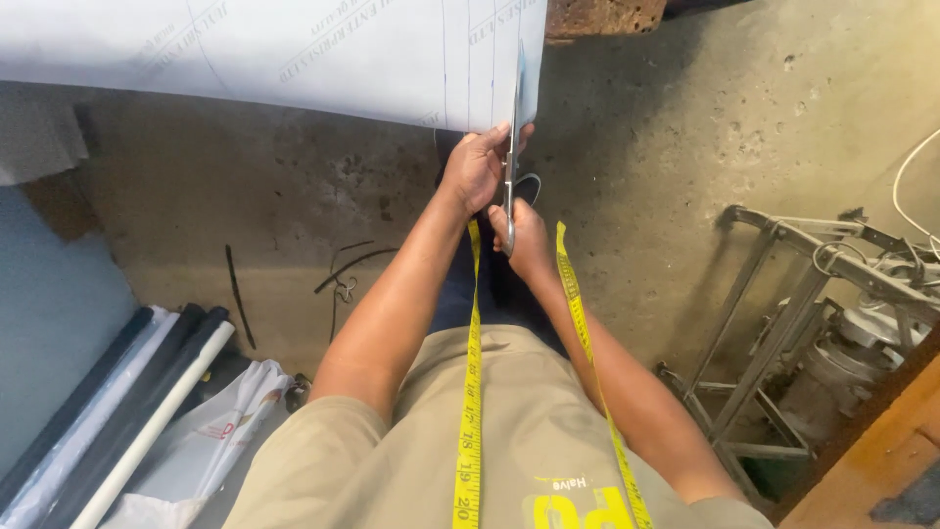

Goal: The person uses large shears to cut a long sheet of white material laid out on a workbench. They hold the material steady with one hand while cutting along a marked line with the other, eventually separating a strip from the main sheet.

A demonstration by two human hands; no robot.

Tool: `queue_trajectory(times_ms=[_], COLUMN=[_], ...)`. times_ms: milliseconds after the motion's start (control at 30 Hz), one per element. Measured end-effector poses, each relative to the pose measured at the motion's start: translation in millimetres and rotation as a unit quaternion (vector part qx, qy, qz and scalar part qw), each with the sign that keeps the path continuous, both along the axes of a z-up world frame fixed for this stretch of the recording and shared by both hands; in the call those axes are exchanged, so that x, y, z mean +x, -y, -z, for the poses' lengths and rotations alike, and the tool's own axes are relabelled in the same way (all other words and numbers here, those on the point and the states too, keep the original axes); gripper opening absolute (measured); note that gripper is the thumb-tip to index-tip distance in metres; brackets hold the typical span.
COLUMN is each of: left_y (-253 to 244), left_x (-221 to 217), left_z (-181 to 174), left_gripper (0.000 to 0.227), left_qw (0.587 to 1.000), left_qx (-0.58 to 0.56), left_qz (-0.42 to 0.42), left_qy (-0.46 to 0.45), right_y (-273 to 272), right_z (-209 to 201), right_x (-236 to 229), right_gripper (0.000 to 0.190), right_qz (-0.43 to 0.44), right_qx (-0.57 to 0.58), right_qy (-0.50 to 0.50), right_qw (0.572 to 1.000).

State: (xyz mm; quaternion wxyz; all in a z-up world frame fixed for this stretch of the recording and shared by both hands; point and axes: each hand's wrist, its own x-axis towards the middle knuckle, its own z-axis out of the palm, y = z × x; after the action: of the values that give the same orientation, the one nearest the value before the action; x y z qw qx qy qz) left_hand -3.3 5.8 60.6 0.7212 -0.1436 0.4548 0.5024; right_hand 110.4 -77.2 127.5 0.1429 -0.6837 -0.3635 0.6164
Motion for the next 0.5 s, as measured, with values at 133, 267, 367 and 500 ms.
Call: queue_trajectory(times_ms=[133, 267, 367, 500], left_y=[-4, -3, 2, 3], left_x=[-1, 1, 1, 1], left_z=[-8, -10, -1, 6], left_gripper=[0.021, 0.020, 0.018, 0.020], left_qw=[1.000, 1.000, 1.000, 1.000], left_qx=[-0.005, 0.000, -0.004, -0.001], left_qz=[-0.016, -0.005, -0.012, 0.005], left_qy=[-0.004, -0.003, -0.002, -0.001], right_y=[0, 3, 0, -3], right_z=[3, 4, -3, -4], right_x=[3, 2, -3, -4], right_gripper=[0.029, 0.029, 0.030, 0.032], right_qz=[-0.004, 0.014, 0.006, 0.004], right_qx=[-0.003, 0.010, 0.008, 0.016], right_qy=[0.019, 0.025, 0.042, 0.061], right_qw=[1.000, 1.000, 0.999, 0.998])
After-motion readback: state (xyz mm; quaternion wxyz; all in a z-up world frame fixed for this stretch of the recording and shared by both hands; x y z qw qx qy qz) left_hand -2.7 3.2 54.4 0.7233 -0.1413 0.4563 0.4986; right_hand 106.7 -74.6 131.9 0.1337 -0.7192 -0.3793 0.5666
